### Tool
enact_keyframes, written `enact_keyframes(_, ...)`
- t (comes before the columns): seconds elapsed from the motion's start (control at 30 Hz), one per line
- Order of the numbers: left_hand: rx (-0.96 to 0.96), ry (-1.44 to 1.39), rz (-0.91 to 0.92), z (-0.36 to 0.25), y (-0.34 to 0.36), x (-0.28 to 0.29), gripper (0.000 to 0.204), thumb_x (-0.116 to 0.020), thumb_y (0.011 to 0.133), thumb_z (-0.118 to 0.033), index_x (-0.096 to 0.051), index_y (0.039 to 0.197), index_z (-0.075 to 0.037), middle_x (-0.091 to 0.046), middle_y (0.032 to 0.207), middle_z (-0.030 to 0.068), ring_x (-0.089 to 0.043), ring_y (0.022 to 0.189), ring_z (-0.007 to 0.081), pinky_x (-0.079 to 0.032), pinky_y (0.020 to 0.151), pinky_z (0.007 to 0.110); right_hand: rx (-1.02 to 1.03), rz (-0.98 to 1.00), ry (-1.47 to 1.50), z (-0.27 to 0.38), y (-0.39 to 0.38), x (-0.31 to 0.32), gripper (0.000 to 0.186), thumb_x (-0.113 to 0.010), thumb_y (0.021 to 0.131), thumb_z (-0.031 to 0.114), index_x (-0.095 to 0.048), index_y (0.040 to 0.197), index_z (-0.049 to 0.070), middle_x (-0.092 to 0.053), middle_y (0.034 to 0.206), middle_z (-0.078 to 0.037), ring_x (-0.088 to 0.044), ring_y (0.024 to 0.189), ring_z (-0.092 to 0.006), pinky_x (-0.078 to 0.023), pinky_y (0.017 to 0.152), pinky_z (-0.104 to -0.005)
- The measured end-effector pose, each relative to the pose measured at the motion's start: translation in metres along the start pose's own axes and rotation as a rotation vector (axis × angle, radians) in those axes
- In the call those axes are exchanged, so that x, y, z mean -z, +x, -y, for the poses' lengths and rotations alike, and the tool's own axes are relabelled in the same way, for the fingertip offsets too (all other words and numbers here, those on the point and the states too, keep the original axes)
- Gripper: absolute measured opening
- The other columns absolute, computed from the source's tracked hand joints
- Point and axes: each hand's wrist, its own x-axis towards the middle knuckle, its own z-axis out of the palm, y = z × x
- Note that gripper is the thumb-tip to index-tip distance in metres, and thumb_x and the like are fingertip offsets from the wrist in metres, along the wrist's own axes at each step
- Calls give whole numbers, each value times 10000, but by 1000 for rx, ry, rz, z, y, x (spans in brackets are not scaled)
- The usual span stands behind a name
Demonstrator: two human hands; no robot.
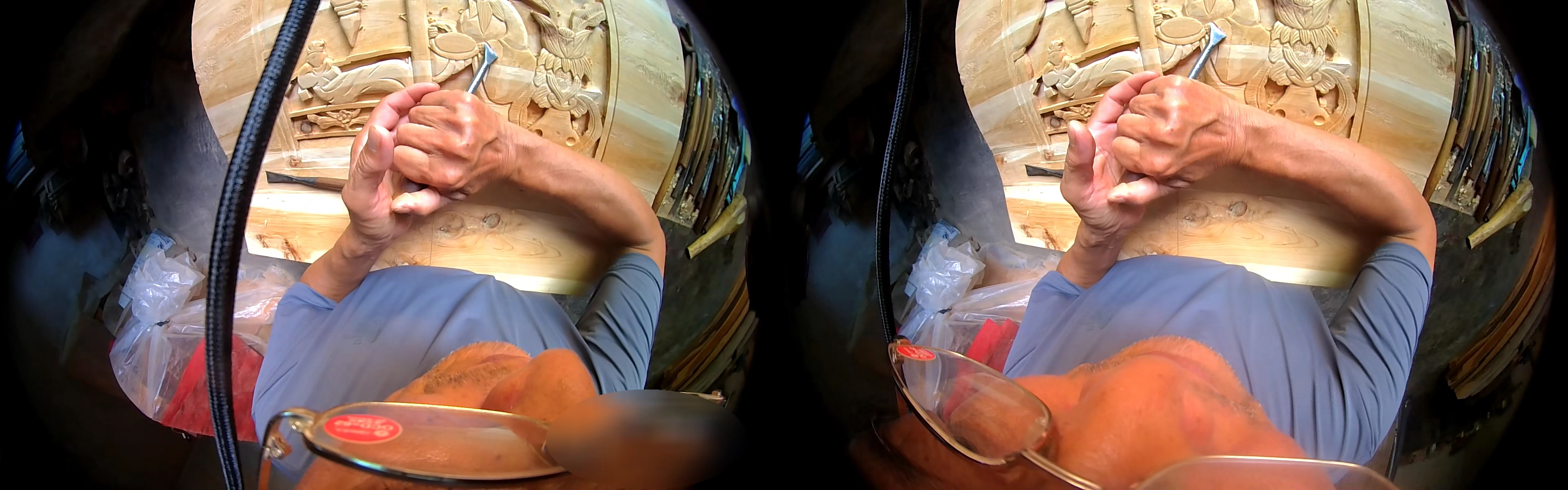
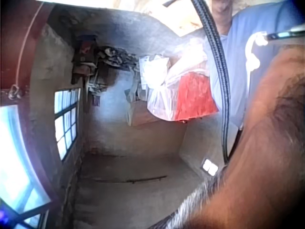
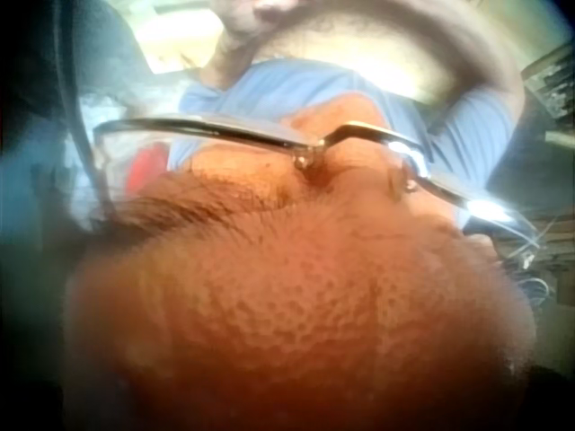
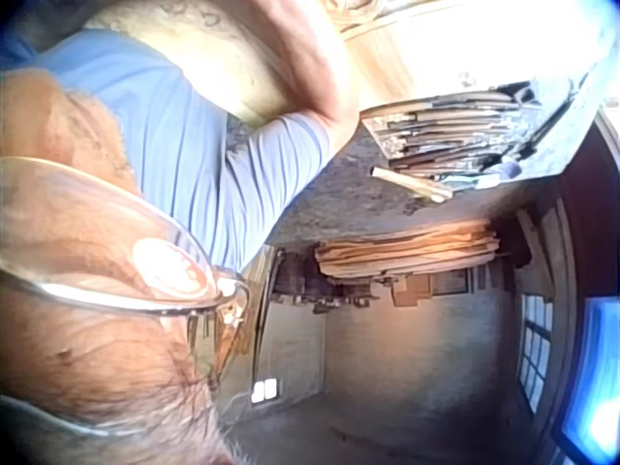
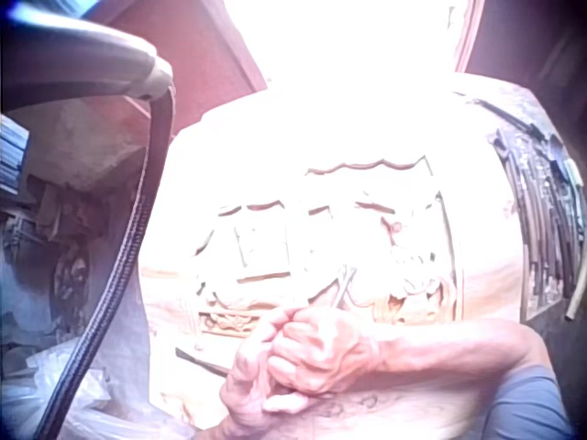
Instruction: The person carves decorative patterns into a wooden board using several different chisels and a wooden mallet.
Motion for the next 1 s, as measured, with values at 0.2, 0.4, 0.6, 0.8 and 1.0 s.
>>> enact_keyframes(0.2, 21, -37, -6, -2, 1, -3, 896, -479, 1053, -664, -411, 1505, 106, -605, 1348, 150, -611, 1229, 186, -480, 1087, 314, -23, 27, -6, 1, 5, 8, 539, -620, 983, 515, -551, 675, 78, -560, 644, -49, -616, 558, -210, -536, 548, -355)
enact_keyframes(0.4, 33, -56, -47, -4, -2, -10, 891, -466, 1058, -667, -412, 1506, 102, -624, 1329, 149, -618, 1226, 189, -485, 1083, 317, -28, 8, 2, 2, 7, 8, 537, -627, 980, 518, -552, 671, 86, -558, 640, -45, -608, 547, -207, -528, 538, -353)
enact_keyframes(0.6, 44, 85, -2, -4, 1, 1, 1034, -489, 997, -759, -371, 1524, 123, -580, 1423, 200, -600, 1301, 260, -476, 1137, 384, -37, -5, -1, 2, 5, 7, 549, -652, 968, 529, -522, 643, 107, -520, 609, -30, -581, 524, -196, -496, 516, -353)
enact_keyframes(0.8, 11, 4, -61, -1, 1, -7, 882, -507, 1044, -666, -435, 1484, 95, -643, 1264, 141, -647, 1156, 166, -513, 1023, 279, -15, -28, -11, 0, 4, 4, 539, -667, 958, 515, -514, 634, 112, -520, 609, -23, -585, 524, -191, -500, 523, -357)
enact_keyframes(1.0, 50, 86, 10, -1, 1, 1, 970, -472, 1028, -714, -371, 1528, 111, -606, 1380, 201, -610, 1285, 253, -487, 1125, 381, -5, -21, 3, -1, -1, 0, 505, -661, 954, 500, -546, 682, 91, -541, 678, -46, -582, 555, -216, -486, 521, -374)
